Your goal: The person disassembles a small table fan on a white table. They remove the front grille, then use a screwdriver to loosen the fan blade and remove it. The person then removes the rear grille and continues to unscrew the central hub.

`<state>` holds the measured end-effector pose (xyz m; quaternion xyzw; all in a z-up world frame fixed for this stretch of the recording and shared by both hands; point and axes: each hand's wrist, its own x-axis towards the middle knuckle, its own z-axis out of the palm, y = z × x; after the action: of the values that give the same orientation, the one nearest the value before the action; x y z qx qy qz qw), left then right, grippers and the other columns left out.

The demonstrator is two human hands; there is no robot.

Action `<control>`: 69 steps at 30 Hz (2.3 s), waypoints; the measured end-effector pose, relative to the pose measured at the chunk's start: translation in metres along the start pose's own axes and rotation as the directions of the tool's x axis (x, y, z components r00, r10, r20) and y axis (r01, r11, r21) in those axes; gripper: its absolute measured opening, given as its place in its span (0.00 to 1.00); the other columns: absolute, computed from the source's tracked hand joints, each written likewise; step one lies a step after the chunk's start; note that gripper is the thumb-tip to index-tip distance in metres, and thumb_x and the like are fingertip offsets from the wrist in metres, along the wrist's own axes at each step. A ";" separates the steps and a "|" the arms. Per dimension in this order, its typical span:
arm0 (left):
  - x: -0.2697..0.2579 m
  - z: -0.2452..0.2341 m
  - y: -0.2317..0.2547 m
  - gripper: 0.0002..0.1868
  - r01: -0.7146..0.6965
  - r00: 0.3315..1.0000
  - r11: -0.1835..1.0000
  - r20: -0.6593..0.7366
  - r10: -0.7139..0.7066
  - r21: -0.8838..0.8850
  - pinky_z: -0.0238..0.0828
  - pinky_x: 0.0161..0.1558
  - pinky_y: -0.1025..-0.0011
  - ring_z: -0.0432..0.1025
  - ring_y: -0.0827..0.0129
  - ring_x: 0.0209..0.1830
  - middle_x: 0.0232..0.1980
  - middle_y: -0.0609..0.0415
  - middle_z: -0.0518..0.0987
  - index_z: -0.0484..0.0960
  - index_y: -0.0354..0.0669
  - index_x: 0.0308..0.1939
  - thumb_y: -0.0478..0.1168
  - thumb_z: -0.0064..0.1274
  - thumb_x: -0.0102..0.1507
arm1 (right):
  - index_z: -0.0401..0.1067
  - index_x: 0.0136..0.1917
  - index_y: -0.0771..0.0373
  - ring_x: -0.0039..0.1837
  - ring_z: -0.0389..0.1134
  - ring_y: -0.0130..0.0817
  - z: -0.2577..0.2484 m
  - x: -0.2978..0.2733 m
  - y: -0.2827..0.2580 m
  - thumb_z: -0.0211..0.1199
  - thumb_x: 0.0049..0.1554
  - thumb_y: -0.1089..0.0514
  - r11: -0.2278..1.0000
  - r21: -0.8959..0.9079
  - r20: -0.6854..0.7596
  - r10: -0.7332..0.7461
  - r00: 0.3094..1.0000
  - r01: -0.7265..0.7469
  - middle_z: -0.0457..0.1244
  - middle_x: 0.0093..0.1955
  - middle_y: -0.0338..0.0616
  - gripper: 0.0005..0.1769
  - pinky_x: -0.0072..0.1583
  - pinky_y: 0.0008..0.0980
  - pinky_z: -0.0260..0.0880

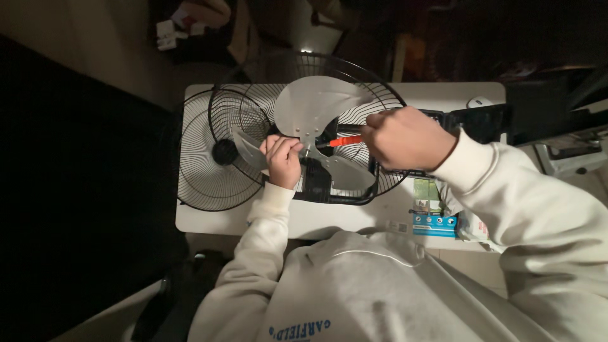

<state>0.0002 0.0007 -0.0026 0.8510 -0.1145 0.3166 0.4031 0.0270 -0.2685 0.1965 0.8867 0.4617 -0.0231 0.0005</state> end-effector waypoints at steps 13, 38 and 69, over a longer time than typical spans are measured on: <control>0.005 0.002 -0.036 0.05 -0.009 0.996 0.991 0.090 0.021 -0.135 0.60 0.55 0.61 0.71 0.57 0.43 0.35 0.52 0.80 0.81 0.39 0.34 0.37 0.60 0.59 | 0.74 0.38 0.64 0.47 0.68 0.34 -0.012 0.003 -0.023 0.62 0.47 0.60 0.947 -0.075 -0.239 -0.321 0.917 0.312 0.63 0.39 0.38 0.06 0.39 0.32 0.71; 0.008 0.008 -0.054 0.13 0.039 0.990 0.971 0.142 -0.005 -0.238 0.60 0.56 0.62 0.70 0.58 0.44 0.36 0.54 0.79 0.80 0.40 0.34 0.45 0.59 0.66 | 0.76 0.49 0.65 0.38 0.69 0.32 -0.002 0.006 -0.018 0.63 0.56 0.56 0.972 -0.200 -0.180 -0.159 0.971 0.123 0.66 0.43 0.42 0.11 0.36 0.30 0.71; 0.007 0.008 -0.046 0.09 0.125 0.987 0.968 0.126 -0.099 -0.218 0.62 0.51 0.63 0.68 0.59 0.43 0.38 0.54 0.78 0.82 0.40 0.36 0.42 0.61 0.64 | 0.76 0.47 0.64 0.39 0.69 0.45 0.004 -0.003 -0.025 0.64 0.60 0.53 0.983 0.172 -0.265 0.116 0.957 -0.072 0.64 0.38 0.46 0.12 0.42 0.41 0.71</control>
<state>0.0297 0.0248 -0.0306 0.8215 -0.1241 0.2291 0.5072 0.0049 -0.2569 0.1927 0.8996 0.4111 0.0630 -0.1336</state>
